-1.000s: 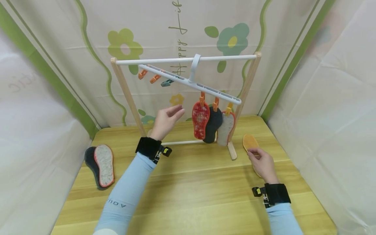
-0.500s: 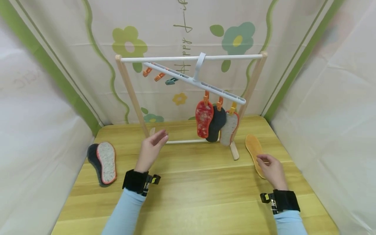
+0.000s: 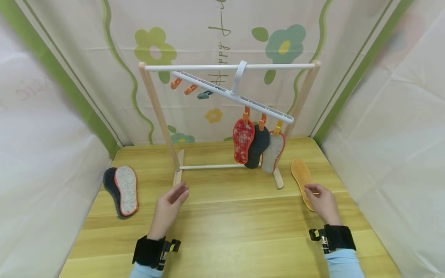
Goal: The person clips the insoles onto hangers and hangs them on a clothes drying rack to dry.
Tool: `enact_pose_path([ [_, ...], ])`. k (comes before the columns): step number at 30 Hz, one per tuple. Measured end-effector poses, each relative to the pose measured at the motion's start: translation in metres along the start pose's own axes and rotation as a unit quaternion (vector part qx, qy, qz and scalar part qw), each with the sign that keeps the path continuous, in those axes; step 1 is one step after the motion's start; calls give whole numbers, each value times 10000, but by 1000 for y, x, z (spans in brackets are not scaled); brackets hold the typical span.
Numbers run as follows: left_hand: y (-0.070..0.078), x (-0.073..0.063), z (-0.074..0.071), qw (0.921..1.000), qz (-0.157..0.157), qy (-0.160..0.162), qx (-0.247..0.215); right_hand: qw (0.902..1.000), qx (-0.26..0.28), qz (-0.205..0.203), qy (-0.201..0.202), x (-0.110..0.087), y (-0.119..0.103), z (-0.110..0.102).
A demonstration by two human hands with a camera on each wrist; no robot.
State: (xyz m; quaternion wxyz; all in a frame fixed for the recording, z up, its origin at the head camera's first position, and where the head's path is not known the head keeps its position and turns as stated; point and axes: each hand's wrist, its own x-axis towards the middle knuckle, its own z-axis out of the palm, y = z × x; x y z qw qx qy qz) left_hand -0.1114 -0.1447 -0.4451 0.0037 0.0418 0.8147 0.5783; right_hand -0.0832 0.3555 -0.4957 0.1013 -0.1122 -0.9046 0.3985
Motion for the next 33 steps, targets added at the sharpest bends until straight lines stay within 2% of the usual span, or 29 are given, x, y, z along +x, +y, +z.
enact_pose_path([
  [5,-11,-26,-3,9986,-173,178,461,9998,-122,-70,-101,4,2,-4],
  [12,-29,-45,-14,9944,-367,393,909,9984,-469,-274,-152,21,5,-7],
  [16,-37,-48,-18,9923,-383,431,1094,9967,-688,-327,-278,35,7,-9],
  [22,-44,-48,-18,9841,17,341,1745,9911,-1190,-328,-501,60,9,-11],
  [26,-44,-47,-17,9798,156,323,1969,9861,-1441,-235,-789,77,11,-11],
  [29,-45,-46,-17,9766,246,326,2109,9803,-1659,-140,-1065,89,15,-11],
  [33,-46,-43,-19,9673,592,334,2444,9699,-1997,83,-1395,103,24,-9],
])
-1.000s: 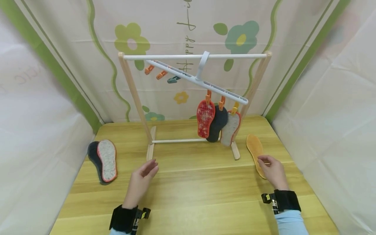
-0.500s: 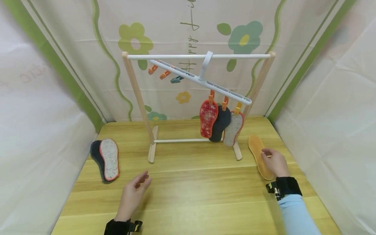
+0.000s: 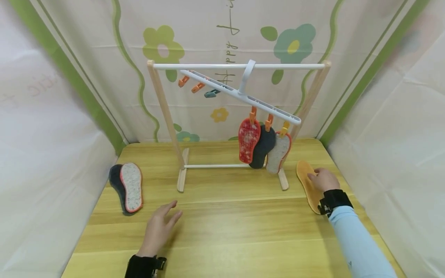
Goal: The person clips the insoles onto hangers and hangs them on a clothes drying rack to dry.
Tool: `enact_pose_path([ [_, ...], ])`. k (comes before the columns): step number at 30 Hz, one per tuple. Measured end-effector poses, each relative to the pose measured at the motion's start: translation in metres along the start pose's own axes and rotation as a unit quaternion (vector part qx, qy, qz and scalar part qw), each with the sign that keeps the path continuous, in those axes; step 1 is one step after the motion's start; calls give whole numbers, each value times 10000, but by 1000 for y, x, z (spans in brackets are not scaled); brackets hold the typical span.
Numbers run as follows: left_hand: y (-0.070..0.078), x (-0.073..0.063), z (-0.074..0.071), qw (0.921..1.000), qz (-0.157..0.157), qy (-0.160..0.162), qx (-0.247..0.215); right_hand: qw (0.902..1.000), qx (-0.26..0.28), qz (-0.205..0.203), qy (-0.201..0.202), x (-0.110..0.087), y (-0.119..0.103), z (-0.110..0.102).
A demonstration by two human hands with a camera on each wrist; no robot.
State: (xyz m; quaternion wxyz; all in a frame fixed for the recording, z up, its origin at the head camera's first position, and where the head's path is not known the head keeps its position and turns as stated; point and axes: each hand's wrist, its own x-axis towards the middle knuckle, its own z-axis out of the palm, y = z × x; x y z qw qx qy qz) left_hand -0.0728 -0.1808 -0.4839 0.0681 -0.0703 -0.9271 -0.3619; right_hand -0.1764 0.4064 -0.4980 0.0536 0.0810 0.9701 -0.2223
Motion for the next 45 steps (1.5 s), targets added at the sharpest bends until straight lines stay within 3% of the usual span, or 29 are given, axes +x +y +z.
enact_pose_path([
  [8,-2,11,-3,9949,746,337,587,9995,-90,316,-6,5,14,9],
  [14,-1,17,-4,9908,1010,513,734,9976,-310,618,-87,3,16,14],
  [20,-2,19,-4,9911,1001,487,737,9972,-208,678,-218,5,18,14],
  [25,-4,20,-4,9915,953,453,766,9964,261,745,-310,4,22,16],
  [38,-6,20,-4,9939,777,307,724,9842,1480,937,254,-37,0,9],
  [41,-7,20,-3,9945,740,288,687,9768,1803,1125,283,-48,-9,8],
  [45,-7,20,-1,9953,694,255,623,9590,2406,1379,588,-60,-20,5],
])
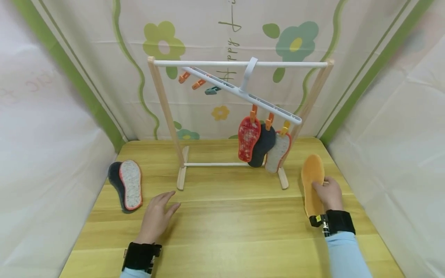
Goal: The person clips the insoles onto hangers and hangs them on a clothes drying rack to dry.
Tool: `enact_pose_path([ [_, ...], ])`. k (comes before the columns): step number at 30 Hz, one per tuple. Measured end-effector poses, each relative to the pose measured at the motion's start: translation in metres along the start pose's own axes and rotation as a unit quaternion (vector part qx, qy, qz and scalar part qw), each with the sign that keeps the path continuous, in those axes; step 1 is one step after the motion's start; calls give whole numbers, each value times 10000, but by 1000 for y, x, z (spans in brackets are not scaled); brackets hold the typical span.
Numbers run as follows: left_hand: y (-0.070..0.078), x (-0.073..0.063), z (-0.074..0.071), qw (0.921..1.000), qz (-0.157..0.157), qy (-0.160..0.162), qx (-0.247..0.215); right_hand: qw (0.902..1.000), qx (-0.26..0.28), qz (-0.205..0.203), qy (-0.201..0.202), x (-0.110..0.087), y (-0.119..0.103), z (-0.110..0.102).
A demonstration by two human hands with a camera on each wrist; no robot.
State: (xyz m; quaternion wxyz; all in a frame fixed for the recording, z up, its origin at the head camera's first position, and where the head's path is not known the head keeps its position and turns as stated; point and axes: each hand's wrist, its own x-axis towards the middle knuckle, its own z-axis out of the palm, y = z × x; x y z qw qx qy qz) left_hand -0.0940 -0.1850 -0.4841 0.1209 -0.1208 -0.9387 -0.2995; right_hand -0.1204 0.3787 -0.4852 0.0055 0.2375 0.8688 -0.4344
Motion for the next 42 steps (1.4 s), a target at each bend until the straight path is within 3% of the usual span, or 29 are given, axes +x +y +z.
enact_pose_path([
  [10,3,5,0,9999,-85,-126,-82,9897,1212,-349,684,-41,-26,11],
  [14,4,7,2,9996,-31,-193,-213,9828,1625,-651,593,-53,-35,19],
  [23,14,21,1,9986,-1,-298,-447,9733,1889,-1228,447,-76,-49,29],
  [27,20,37,-4,9984,122,-243,-486,9722,1774,-1461,441,-83,-52,32],
  [34,35,76,-27,9960,623,-60,-640,9651,1936,-1746,224,-90,-60,43],
  [42,55,126,-51,9900,1051,315,-890,9657,1931,-1737,82,-92,-67,59],
])
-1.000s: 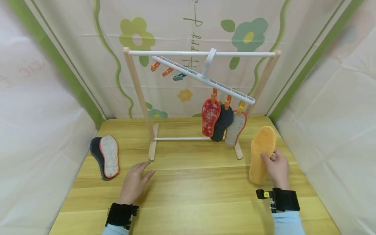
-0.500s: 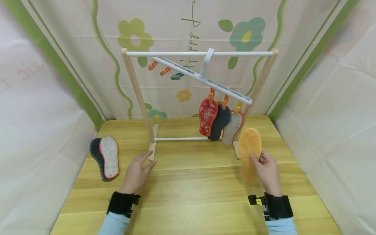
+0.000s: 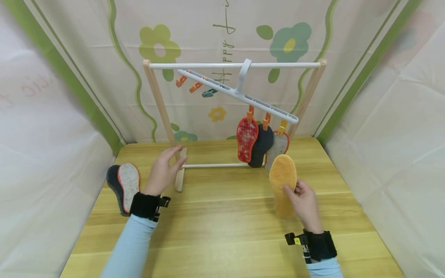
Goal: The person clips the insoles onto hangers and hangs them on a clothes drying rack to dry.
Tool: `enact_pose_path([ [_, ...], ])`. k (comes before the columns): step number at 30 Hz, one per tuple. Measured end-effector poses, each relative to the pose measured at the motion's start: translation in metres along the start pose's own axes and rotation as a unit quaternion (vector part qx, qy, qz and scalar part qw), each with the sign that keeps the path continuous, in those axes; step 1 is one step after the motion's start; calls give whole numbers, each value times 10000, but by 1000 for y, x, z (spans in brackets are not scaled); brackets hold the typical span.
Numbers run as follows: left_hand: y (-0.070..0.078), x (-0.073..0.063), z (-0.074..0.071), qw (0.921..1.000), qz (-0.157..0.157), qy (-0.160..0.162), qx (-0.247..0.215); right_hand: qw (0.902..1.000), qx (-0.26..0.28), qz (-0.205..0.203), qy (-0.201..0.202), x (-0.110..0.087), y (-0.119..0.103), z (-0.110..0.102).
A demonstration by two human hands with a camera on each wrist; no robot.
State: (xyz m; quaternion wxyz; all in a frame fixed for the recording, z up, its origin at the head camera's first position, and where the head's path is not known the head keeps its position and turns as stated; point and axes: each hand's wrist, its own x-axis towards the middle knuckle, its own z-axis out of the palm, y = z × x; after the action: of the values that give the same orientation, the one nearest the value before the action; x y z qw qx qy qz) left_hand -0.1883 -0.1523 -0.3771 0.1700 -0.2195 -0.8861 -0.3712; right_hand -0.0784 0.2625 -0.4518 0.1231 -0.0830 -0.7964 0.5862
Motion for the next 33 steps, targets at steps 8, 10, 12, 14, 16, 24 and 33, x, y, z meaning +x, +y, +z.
enact_pose_path([
  [8,21,54,-6,9987,111,32,-490,9998,-143,-74,-143,2,-7,9],
  [10,27,68,-6,9980,125,-13,-612,9996,-141,-116,-201,2,-10,11],
  [12,34,81,-7,9971,41,-95,-753,9995,-105,-145,-256,2,-12,14],
  [14,39,93,-6,9958,-88,-181,-897,9994,-99,-145,-312,2,-15,16],
  [16,44,104,-5,9945,-203,-206,-1010,9992,-48,-146,-372,2,-19,19],
  [24,51,139,2,9916,-369,-386,-1175,9979,116,-378,-504,-5,-52,25],
  [33,57,163,9,9900,-510,-679,-1130,9976,174,-443,-501,-2,-54,33],
])
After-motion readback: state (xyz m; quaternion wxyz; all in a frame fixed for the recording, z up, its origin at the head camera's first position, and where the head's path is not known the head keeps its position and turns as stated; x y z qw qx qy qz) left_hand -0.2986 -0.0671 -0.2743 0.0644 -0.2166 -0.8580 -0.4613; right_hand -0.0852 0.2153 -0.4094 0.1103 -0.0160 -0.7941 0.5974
